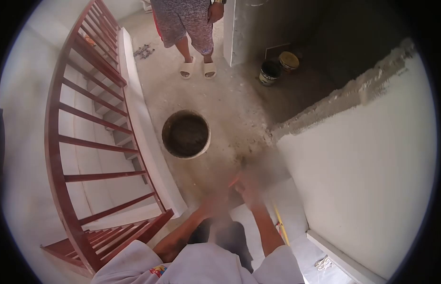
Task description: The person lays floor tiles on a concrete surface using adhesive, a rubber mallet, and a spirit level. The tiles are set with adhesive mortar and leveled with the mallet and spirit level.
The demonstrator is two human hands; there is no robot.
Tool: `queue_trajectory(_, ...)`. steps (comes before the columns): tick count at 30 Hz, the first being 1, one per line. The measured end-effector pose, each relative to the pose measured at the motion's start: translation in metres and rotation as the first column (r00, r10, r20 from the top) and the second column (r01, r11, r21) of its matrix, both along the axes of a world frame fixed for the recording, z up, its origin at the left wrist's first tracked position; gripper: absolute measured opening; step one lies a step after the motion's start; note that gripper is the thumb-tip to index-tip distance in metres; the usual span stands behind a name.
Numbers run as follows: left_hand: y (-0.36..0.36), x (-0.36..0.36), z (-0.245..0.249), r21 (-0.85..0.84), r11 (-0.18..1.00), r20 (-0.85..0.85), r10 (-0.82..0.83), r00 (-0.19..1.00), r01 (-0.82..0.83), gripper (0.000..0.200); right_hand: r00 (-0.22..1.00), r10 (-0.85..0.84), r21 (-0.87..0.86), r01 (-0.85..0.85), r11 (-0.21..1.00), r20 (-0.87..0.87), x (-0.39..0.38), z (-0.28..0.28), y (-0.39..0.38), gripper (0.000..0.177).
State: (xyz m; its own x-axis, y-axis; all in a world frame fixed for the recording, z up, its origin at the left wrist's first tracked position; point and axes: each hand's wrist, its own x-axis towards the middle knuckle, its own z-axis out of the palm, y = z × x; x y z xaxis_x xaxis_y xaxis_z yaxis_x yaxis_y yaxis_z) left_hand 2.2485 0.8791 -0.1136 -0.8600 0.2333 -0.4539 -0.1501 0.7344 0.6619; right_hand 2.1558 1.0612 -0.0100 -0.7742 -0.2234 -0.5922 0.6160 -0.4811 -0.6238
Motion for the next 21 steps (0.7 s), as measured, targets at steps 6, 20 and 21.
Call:
queue_trajectory(6, -0.070, -0.120, 0.118, 0.193, 0.979, -0.142, -0.033, 0.989, 0.060, 0.048, 0.980, 0.133, 0.263, -0.089, 0.961, -0.152, -0.180, 0.029, -0.016, 0.064)
queue_trajectory(20, -0.079, -0.453, -0.131, -0.210, 0.972, 0.416, 0.189, 0.889, -0.108, 0.040, 0.786, -0.591, 0.365, 0.504, 0.783, 0.182, -0.658, -0.398, 0.109, 0.061)
queue_trajectory(21, -0.066, -0.488, -0.150, -0.241, 0.969, 0.479, 0.174, 0.861, -0.062, 0.040, 0.713, -0.664, 0.428, 0.539, 0.726, 0.227, -0.699, -0.395, 0.110, 0.062)
